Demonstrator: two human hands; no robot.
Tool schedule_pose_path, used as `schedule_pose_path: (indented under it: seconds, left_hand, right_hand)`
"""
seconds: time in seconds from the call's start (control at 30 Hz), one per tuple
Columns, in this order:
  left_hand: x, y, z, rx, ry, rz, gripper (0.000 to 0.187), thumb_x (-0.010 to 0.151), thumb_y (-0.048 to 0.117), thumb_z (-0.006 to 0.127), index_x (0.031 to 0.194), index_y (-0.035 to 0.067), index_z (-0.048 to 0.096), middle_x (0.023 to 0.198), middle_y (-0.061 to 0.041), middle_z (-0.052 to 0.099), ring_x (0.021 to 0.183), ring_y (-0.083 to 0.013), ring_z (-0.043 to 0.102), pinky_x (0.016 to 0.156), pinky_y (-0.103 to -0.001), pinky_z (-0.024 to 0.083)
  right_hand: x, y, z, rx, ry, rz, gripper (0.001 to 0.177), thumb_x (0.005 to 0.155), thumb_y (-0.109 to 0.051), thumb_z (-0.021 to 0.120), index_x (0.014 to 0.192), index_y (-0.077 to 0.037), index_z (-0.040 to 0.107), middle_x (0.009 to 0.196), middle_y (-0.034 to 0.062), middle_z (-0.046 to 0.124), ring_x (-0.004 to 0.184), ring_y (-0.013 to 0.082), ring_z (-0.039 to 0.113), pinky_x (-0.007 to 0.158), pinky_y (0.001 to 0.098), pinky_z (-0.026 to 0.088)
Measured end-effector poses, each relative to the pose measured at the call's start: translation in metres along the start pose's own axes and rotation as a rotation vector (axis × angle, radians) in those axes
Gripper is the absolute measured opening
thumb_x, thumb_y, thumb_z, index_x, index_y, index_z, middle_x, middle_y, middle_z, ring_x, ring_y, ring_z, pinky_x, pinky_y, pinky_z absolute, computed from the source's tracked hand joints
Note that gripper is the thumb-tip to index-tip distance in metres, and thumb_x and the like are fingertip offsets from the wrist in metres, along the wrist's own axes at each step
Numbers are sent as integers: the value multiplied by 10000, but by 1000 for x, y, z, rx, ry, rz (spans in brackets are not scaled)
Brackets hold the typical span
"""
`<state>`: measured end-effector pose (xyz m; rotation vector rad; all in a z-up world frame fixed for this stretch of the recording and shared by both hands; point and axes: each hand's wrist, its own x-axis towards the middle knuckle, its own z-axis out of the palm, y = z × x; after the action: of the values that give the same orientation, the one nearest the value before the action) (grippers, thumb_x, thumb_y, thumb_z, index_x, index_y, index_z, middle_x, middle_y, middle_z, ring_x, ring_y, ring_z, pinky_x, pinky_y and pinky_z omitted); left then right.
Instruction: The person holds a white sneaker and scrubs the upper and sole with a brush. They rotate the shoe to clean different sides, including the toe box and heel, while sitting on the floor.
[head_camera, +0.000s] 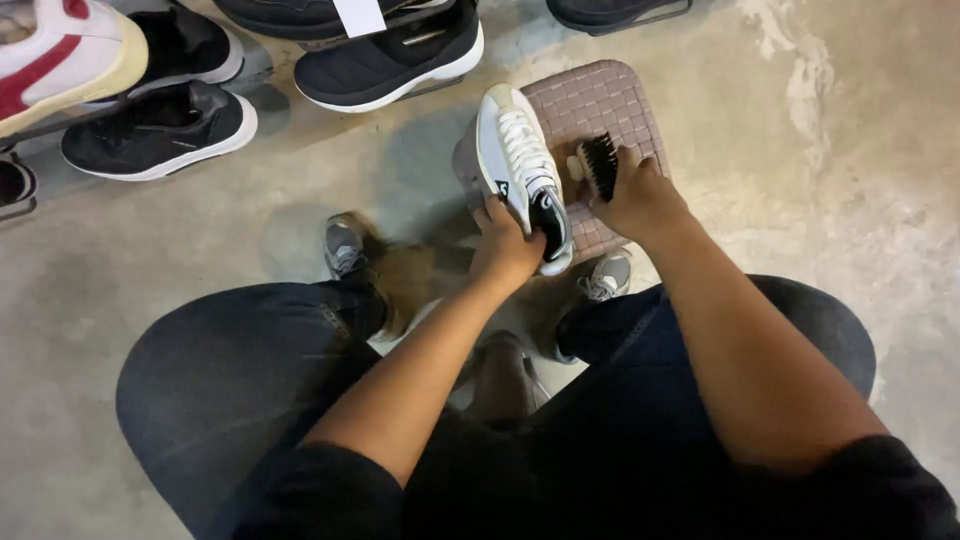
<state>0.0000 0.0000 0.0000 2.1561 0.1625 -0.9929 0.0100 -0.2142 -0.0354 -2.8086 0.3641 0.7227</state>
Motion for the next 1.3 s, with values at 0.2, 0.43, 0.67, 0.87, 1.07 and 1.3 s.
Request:
schedule_pose_path:
  seconds: [0.2, 0.43, 0.67, 0.87, 1.07, 1.3]
  left_hand:
    - [15, -4, -3, -52, 11, -34, 726, 970, 169, 516, 1522, -63, 105, 1473, -357, 268, 1286, -602, 449, 909, -626, 577]
    - [4, 12, -51, -195, 53, 93, 535, 952, 87, 529, 1413, -130, 369, 1422, -379, 478, 1348, -505, 480, 1088, -601, 446]
    - [-88, 63, -126, -278, 56, 47, 743, 807, 326, 573, 1492, 76, 431, 1355, -235, 581, 1269, -383, 587, 1008, -513, 500]
    - [-118, 44, -153, -655, 124, 230, 657, 768, 216, 612, 1381, -10, 538, 1058, -225, 575, 1025, -316, 567, 862, -421, 472]
    - [-161, 37, -158, -951, 165, 408, 707, 730, 146, 656, 1415, 37, 516, 965, -112, 458, 931, -254, 511, 756, -306, 459]
    - [-159, 49, -145, -1220, 226, 46, 818, 905, 183, 524, 1551, 167, 22, 1194, -315, 501, 1103, -444, 614, 932, -550, 548]
  right_hand:
    - [-12, -25, -25, -1, -78, 38, 963, 882, -413, 718, 1595, 17, 236, 1355, 347, 549, 1125, 576, 654, 927, 605, 584]
    - [-1, -24, -17, -7, -63, 45, 924, 894, -386, 759, 1559, 46, 285, 1316, 336, 565, 1113, 573, 659, 896, 615, 600]
    - [-7, -26, -29, 179, 18, 4, 855, 753, -510, 813, 1277, 73, 473, 1181, 325, 652, 1127, 537, 670, 954, 585, 570]
    - [-31, -46, -63, 439, 66, -66, 892, 675, -395, 907, 1311, 32, 449, 1220, 341, 662, 1162, 514, 655, 1028, 590, 528]
    - [-51, -69, -68, 864, 221, -195, 642, 747, -99, 780, 1255, -10, 398, 1218, 312, 618, 1185, 481, 628, 978, 574, 545]
    - [-116, -102, -84, 1376, 423, -686, 686, 705, 122, 792, 1261, -17, 416, 1029, 218, 662, 984, 298, 726, 765, 391, 629]
